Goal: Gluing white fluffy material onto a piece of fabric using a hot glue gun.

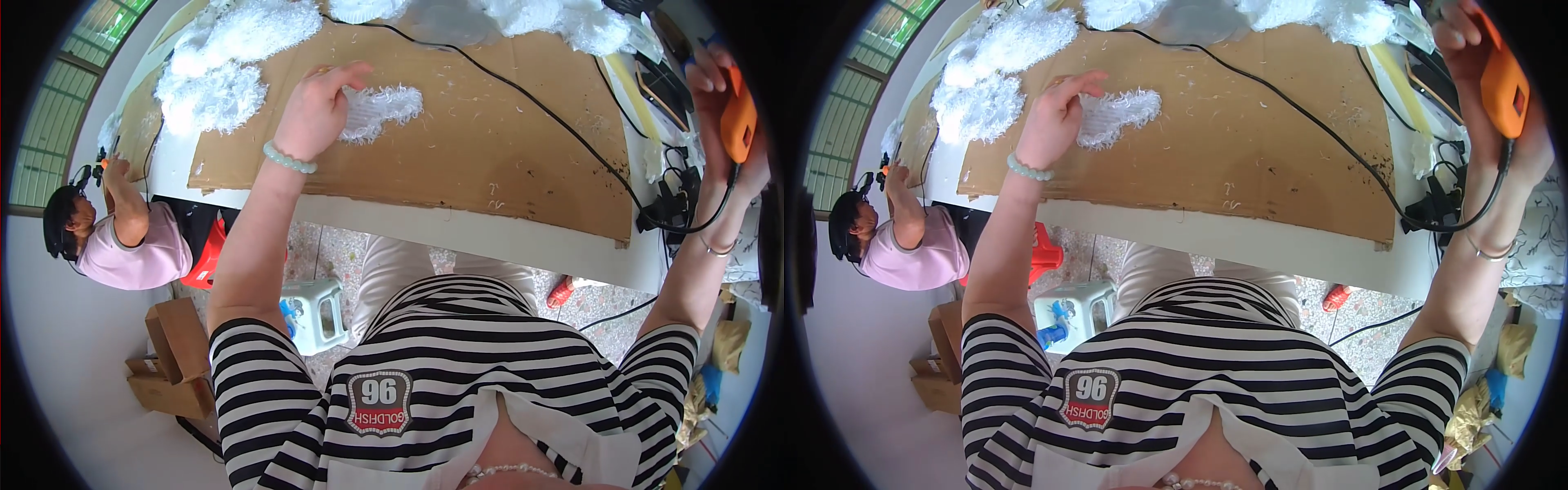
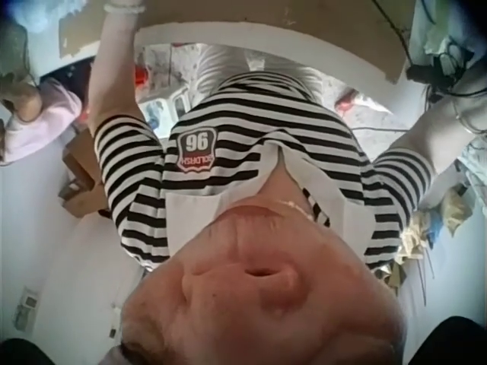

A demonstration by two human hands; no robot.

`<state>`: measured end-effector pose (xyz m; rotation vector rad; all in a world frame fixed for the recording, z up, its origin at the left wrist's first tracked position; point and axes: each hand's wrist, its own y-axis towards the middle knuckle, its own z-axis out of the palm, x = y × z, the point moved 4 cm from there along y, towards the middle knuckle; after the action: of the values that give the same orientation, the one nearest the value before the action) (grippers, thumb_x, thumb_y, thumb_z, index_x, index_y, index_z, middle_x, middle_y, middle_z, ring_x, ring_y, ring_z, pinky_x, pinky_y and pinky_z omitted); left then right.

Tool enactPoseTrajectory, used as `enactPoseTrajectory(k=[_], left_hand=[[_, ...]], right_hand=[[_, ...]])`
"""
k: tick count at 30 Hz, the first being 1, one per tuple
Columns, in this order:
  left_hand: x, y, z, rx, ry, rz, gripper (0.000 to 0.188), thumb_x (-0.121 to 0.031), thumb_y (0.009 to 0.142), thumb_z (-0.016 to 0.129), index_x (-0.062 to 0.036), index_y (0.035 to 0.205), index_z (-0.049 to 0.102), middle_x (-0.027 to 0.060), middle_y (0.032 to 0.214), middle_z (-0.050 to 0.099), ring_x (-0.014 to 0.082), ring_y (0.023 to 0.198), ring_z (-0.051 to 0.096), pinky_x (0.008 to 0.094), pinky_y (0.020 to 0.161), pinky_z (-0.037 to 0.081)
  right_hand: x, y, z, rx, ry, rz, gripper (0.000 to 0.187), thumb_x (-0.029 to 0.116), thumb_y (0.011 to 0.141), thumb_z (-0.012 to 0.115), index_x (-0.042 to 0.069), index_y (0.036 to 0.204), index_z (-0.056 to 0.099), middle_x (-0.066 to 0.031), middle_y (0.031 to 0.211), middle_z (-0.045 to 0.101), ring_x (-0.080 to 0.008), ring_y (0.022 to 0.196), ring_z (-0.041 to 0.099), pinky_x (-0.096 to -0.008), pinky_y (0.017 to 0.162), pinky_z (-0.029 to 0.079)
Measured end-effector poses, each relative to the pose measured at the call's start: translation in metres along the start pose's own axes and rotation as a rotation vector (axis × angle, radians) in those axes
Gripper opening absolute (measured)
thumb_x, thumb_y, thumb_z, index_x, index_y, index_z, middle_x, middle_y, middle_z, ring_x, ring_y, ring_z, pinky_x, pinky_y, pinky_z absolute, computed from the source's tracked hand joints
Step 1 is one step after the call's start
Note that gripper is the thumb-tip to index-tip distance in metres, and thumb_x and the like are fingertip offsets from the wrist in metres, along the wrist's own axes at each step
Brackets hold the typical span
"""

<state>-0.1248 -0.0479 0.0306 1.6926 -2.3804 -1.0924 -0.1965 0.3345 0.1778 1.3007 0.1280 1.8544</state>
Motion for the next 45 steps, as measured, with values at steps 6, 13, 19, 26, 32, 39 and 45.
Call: enactPoseTrajectory(k=[6,13,19,26,32,39,45], left_hand=[[0.006,0.002,0.018,0.154,-0.011,-0.020,0.042,0.010,0.076,0.047,-0.0090,0.108,0.066,0.0086,0.087,0.069,0.0274,0.086,0.065,0.0358,0.080,0.050],[0.049,0.009,-0.014,-0.042,-0.187,-0.368,0.022,-0.010,0.090,0.057,-0.0079,0.107,0.069,0.0109,0.088,0.070,0.0185,0.080,0.065,0.0305,0.073,0.051],[0.053,0.018,-0.002,0.368,0.034,-0.415,0.022,-0.012,0.086,0.066,-0.0022,0.106,0.068,0.0119,0.098,0.068,0.0170,0.087,0.063,0.0289,0.077,0.050],[0.037,0.027,-0.001,0.615,0.134,-0.431,0.041,-0.025,0.074,0.073,-0.0076,0.111,0.066,0.0129,0.093,0.067,0.0266,0.088,0.064,0.0348,0.079,0.050],[0.038,0.029,0.009,0.631,0.105,-0.453,0.040,-0.019,0.073,0.076,-0.0108,0.110,0.064,0.0041,0.080,0.055,0.0167,0.078,0.055,0.0297,0.071,0.047],[0.054,0.018,-0.003,0.422,-0.256,-0.751,0.032,-0.027,0.088,0.062,-0.0107,0.116,0.063,0.0018,0.090,0.061,0.0126,0.082,0.057,0.0274,0.075,0.048],[0.065,0.010,-0.007,0.444,-0.447,-0.873,0.025,-0.011,0.091,0.056,-0.0054,0.114,0.064,0.0023,0.096,0.065,0.0077,0.082,0.061,0.0232,0.074,0.049]], right_hand=[[0.006,-0.034,-0.012,-0.085,-0.187,-0.030,0.037,0.022,0.090,0.046,-0.005,0.115,0.044,-0.0138,0.105,0.047,-0.0189,0.086,0.040,-0.0320,0.078,0.034],[0.018,-0.071,-0.033,-0.237,-0.238,-0.049,0.036,0.032,0.092,0.052,0.000,0.109,0.047,-0.0104,0.101,0.046,-0.0173,0.083,0.039,-0.0304,0.078,0.034],[-0.028,-0.097,-0.025,-0.504,-0.305,-0.068,0.047,0.044,0.095,0.050,0.002,0.115,0.049,-0.0032,0.087,0.050,-0.0125,0.070,0.042,-0.0265,0.066,0.033],[-0.070,-0.143,-0.011,-0.600,-0.398,0.031,0.042,0.044,0.099,0.040,0.003,0.100,0.048,-0.0085,0.081,0.050,-0.0156,0.068,0.043,-0.0280,0.064,0.035],[-0.088,-0.168,-0.008,-0.577,-0.348,0.052,0.047,0.047,0.100,0.035,0.002,0.099,0.048,-0.0121,0.082,0.053,-0.0173,0.067,0.046,-0.0288,0.064,0.038],[-0.094,-0.169,-0.011,-0.634,-0.331,0.046,0.043,0.043,0.101,0.034,0.002,0.098,0.047,-0.0113,0.081,0.051,-0.0165,0.065,0.043,-0.0286,0.062,0.037],[-0.097,-0.173,-0.018,-0.645,-0.284,0.047,0.044,0.044,0.101,0.034,0.003,0.098,0.047,-0.0107,0.080,0.051,-0.0152,0.064,0.043,-0.0285,0.062,0.037]])
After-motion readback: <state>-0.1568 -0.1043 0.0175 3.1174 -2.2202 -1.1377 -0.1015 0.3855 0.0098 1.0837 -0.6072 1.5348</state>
